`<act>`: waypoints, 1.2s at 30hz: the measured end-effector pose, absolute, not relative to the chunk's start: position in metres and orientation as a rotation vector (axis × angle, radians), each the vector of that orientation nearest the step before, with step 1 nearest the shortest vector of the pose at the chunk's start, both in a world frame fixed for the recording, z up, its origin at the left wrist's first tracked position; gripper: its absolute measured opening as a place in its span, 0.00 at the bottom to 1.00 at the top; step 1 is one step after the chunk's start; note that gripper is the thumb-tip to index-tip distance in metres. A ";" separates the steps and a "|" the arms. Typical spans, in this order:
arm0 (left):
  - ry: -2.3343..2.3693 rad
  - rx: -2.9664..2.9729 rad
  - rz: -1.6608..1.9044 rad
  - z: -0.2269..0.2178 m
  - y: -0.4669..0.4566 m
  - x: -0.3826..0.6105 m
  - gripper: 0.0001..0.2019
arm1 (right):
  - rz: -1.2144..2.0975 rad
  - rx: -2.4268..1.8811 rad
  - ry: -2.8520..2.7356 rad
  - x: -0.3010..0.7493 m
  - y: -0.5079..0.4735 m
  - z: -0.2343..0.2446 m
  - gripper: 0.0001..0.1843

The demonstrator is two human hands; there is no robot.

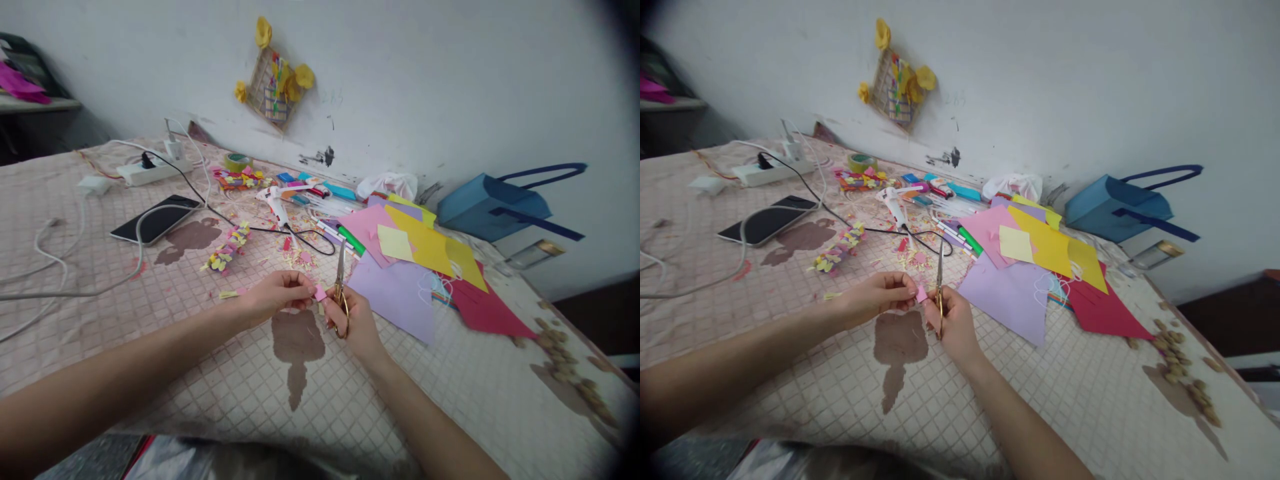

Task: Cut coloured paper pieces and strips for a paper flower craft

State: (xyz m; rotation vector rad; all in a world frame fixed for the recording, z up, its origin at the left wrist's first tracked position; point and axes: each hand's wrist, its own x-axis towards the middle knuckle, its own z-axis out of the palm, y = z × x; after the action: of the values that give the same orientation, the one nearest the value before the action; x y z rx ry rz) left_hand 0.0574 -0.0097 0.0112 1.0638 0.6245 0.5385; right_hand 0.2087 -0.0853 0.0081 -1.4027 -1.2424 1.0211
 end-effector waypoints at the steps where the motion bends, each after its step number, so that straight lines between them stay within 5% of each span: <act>1: 0.623 1.070 0.550 0.011 -0.009 0.057 0.12 | 1.024 -1.408 -1.240 0.208 -0.086 0.009 0.10; 23: 0.708 1.229 0.619 0.017 -0.012 0.057 0.10 | 1.053 -1.395 -1.208 0.206 -0.086 0.004 0.12; 36: 0.600 0.836 0.852 0.020 0.016 0.048 0.06 | 1.655 -1.015 -1.128 0.205 -0.090 0.003 0.28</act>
State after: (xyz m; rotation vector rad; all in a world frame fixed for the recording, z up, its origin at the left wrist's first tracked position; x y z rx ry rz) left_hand 0.0476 0.0161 0.0201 0.8360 0.5997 0.8520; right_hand 0.2053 -0.0897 0.0026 -1.0151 -1.1279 1.6547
